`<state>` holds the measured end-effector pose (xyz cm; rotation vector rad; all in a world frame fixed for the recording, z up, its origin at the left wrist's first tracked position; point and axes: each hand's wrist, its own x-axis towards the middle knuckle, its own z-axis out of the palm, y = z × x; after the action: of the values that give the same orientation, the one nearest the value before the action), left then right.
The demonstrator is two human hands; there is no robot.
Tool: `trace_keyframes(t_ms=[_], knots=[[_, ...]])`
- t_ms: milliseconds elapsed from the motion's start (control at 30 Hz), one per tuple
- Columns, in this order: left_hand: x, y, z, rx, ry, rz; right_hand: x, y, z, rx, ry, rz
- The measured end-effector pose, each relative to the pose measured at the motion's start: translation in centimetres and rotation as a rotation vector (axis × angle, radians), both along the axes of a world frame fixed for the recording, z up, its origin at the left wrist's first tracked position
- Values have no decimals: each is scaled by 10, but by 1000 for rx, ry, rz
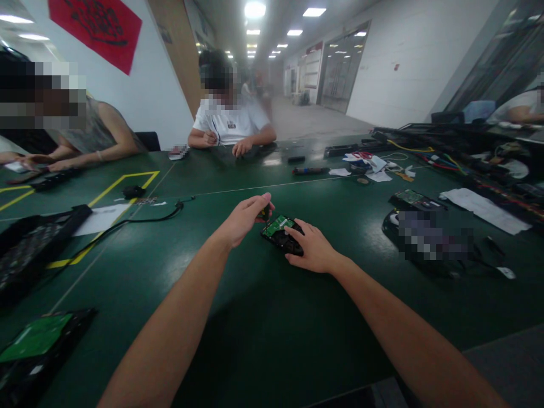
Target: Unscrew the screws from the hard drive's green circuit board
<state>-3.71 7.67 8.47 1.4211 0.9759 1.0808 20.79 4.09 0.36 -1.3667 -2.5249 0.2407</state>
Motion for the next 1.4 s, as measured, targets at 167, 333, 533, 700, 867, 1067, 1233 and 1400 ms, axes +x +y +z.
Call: trace_keyframes(t_ms=[167, 333, 533, 700, 867, 1067, 1233, 1400], knots=[[6, 1, -3, 65, 9, 140, 0, 0, 0, 3, 2, 1], [6, 2, -6, 58, -62, 119, 0, 0, 0, 12, 2, -7], [11, 0, -6, -58, -274, 47, -1, 0, 1, 25, -9, -9], [17, 3, -8, -77, -358, 92, 0, -1, 4, 11, -15, -5], [13, 6, -12, -22, -224, 93, 1, -1, 3, 8, -2, -6], [3, 8, -10, 103, -74, 135, 1, 0, -1, 12, 12, -1], [2, -1, 2, 69, 0, 138, 1, 0, 0, 9, -1, 3], [6, -8, 8, 38, -55, 81, 1, 0, 0, 19, 8, 4]])
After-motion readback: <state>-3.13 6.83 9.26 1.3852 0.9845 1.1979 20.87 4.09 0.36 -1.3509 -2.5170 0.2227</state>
